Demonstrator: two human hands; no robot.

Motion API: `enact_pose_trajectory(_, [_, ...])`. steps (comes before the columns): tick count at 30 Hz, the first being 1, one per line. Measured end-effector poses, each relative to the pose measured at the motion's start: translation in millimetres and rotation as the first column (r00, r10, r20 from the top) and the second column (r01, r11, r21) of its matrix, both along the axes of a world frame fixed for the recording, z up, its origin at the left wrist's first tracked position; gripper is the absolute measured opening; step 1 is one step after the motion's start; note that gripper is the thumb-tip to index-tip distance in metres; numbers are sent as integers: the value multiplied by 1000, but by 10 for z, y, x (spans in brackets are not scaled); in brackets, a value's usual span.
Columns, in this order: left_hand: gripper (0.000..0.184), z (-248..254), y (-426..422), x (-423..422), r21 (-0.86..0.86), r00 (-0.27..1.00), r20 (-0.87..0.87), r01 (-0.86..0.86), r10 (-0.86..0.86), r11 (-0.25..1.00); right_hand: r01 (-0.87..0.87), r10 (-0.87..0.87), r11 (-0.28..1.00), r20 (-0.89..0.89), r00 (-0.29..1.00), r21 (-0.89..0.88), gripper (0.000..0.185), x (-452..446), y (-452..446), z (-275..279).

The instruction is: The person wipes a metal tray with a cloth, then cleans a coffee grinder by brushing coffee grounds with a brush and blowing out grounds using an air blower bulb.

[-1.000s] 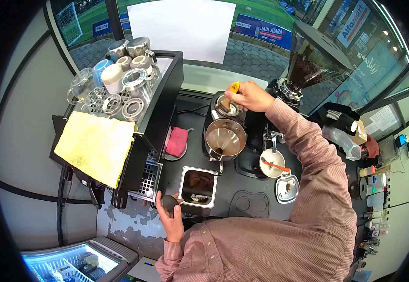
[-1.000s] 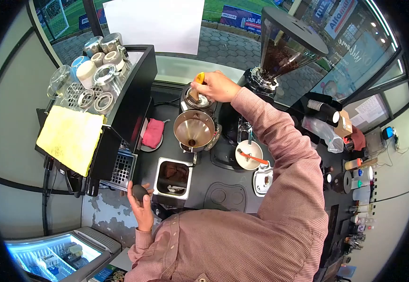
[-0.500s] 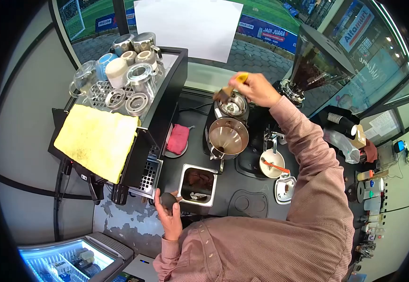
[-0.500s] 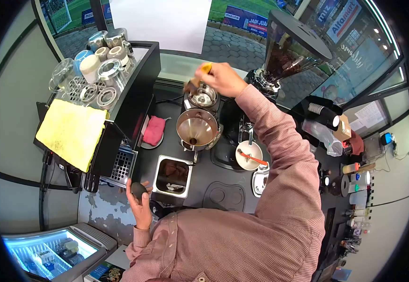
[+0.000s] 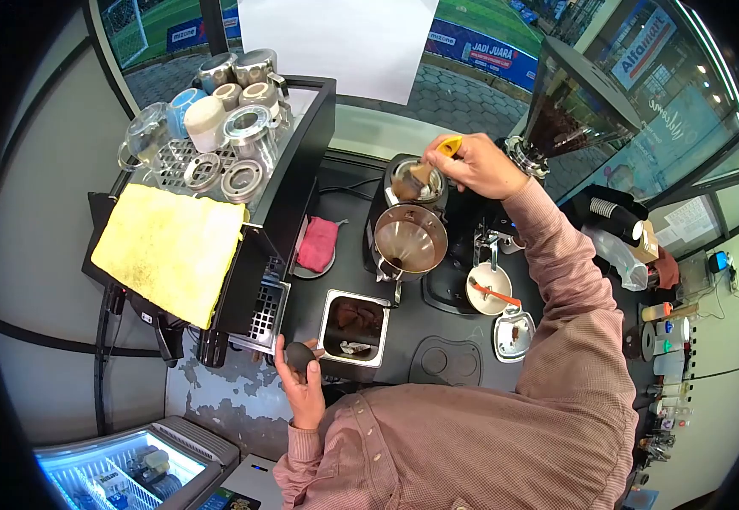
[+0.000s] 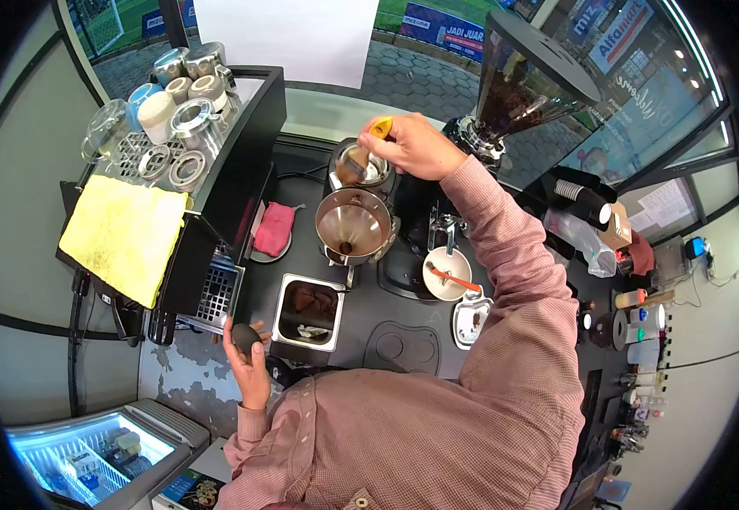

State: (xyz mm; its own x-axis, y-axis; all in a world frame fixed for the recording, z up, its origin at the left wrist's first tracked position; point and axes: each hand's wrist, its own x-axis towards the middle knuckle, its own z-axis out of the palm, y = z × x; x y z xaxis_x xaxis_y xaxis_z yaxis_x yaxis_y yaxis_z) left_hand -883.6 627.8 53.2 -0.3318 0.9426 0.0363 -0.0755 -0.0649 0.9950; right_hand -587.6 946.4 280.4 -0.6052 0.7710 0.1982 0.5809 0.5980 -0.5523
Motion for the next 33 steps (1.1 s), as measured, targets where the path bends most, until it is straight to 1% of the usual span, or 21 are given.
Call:
enact_pose_trajectory(1, [72, 4, -1, -10, -1, 1000, -1, 5, -5, 1000, 61, -59, 981, 15, 998, -183, 28, 4, -37, 8])
enact_pose_trajectory(2, [72, 10, 4, -16, 7, 1000, -5, 6, -6, 1000, 25, -25, 999, 3, 1000, 44, 28, 95, 27, -89])
enact_pose_trajectory(3, [71, 12, 4, -18, 16, 1000, -9, 4, -3, 1000, 24, -24, 999, 4, 1000, 44, 28, 102, 4, -44])
enact_pose_trajectory(5, [73, 3, 7, -35, 4, 1000, 1, 0, 0, 1000, 195, -198, 979, -54, 979, -67, 29, 97, -98, 60])
enact_pose_trajectory(6, [74, -1, 16, -36, -5, 1000, 10, 1, -1, 1000, 143, -175, 977, -208, 962, -160, 30, 79, -106, -48])
enact_pose_trajectory(7, [74, -1, 22, -33, -5, 1000, 10, 10, -10, 1000, 95, -146, 973, -242, 959, -212, 30, 55, -116, -133])
enact_pose_trajectory(9, [74, 2, 37, -37, -4, 1000, 2, 26, -26, 1000, 221, -226, 970, -40, 973, -101, 30, 148, -90, -120])
enact_pose_trajectory(11, [72, 16, 47, -23, 7, 999, 0, 39, -39, 999, 276, -275, 957, -23, 961, 91, 30, 228, -16, -53])
enact_pose_trajectory(12, [71, 23, 46, -17, 18, 999, -2, 43, -43, 999, 283, -300, 950, -131, 945, -132, 30, 263, -40, -28])
enact_pose_trajectory(15, [71, 23, 46, -20, 14, 998, -10, 60, -60, 998, 263, -292, 945, -133, 947, -195, 30, 340, 31, -228])
enact_pose_trajectory(17, [70, 36, 46, -22, 9, 998, -10, 62, -62, 998, 320, -340, 935, -126, 932, -156, 29, 373, 59, -236])
enact_pose_trajectory(19, [70, 43, 46, -19, 1, 998, -8, 61, -61, 998, 332, -302, 938, -233, 924, 99, 29, 364, 94, -271])
enact_pose_trajectory(20, [70, 53, 50, -15, -2, 998, -18, 64, -64, 998, 226, -196, 934, -131, 972, 277, 28, 415, 153, -353])
enact_pose_trajectory(21, [70, 64, 52, -21, -4, 997, -29, 68, -68, 998, 229, -199, 934, -133, 971, 274, 28, 429, 114, -345])
enact_pose_trajectory(23, [70, 71, 75, -26, 4, 997, -24, 68, -68, 998, 182, -180, 982, -47, 983, 46, 27, 397, -12, -185])
enact_pose_trajectory(24, [70, 73, 68, -22, 7, 998, -16, 68, -68, 998, 261, -263, 958, 0, 965, -119, 24, 346, -141, 28])
enact_pose_trajectory(25, [70, 80, 72, -11, 3, 998, -14, 67, -67, 998, 261, -262, 958, 3, 965, -122, 24, 355, -106, -32])
enact_pose_trajectory(27, [71, 100, 71, 3, -17, 998, -7, 55, -55, 998, 127, -121, 941, -39, 992, 312, 23, 352, -61, -192])
enact_pose_trajectory(29, [71, 59, 74, -6, -3, 997, -18, 73, -73, 997, -4, -13, 978, 76, 997, 211, 21, 323, -156, -208])
enact_pose_trajectory(31, [71, 59, 94, -2, 8, 996, -28, 81, -81, 997, 18, -17, 992, -11, 1000, 124, 21, 203, -294, -21])
enact_pose_trajectory(33, [72, 104, 111, 20, -8, 996, -29, 81, -81, 997, 62, -72, 938, 19, 997, 341, 23, 180, -228, -20])
